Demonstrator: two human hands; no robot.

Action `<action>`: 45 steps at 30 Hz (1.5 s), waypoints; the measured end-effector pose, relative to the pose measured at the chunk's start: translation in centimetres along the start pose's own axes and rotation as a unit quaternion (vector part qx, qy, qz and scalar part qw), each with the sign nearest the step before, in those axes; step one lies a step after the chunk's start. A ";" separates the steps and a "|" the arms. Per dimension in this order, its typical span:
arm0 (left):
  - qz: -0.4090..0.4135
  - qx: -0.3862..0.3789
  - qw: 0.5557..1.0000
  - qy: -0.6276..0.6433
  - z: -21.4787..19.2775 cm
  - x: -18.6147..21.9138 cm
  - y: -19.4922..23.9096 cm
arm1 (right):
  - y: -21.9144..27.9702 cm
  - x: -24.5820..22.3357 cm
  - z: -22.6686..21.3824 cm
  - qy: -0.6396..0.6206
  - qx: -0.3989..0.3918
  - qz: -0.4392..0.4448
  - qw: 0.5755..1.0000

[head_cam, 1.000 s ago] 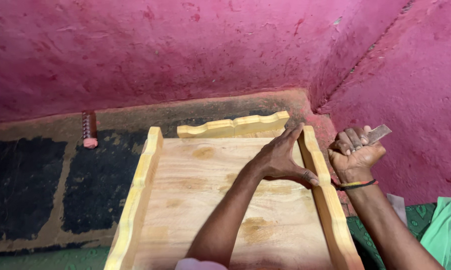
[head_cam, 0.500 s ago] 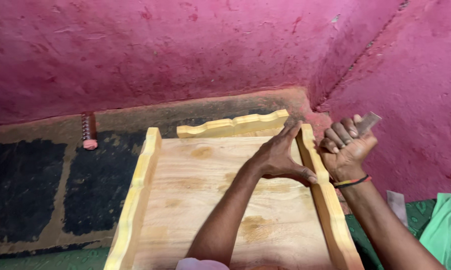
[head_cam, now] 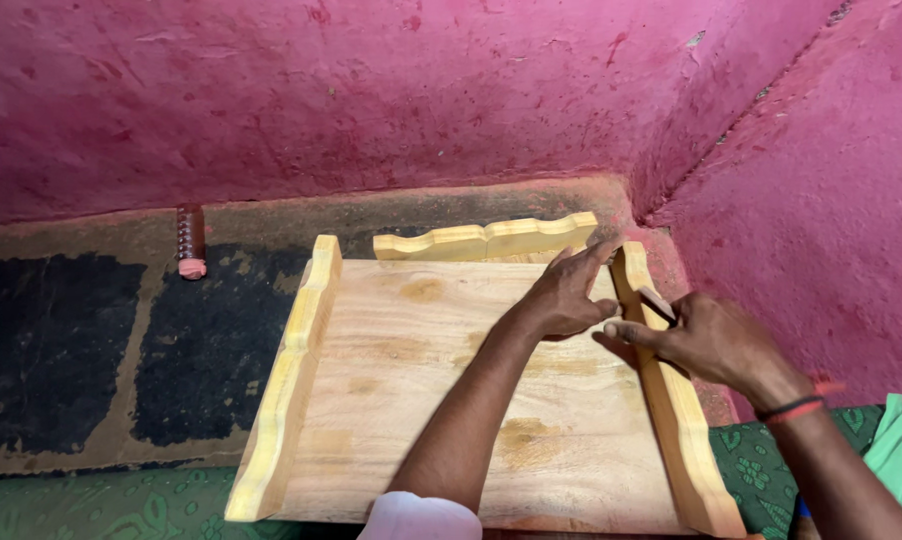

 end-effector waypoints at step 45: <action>-0.032 0.033 0.999 -0.004 -2.7 -0.1 1.5 | -3.5 -1.2 1.6 -0.128 -0.003 -0.097 0.987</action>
Point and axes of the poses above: each hand's wrist, its own y-axis away from the middle knuckle, its own z-axis out of the palm, x = y × z, the point moved 9 cm from there along -y, towards the middle knuckle, and after that the axes turned 6 degrees about x, right-handed, at the moved point
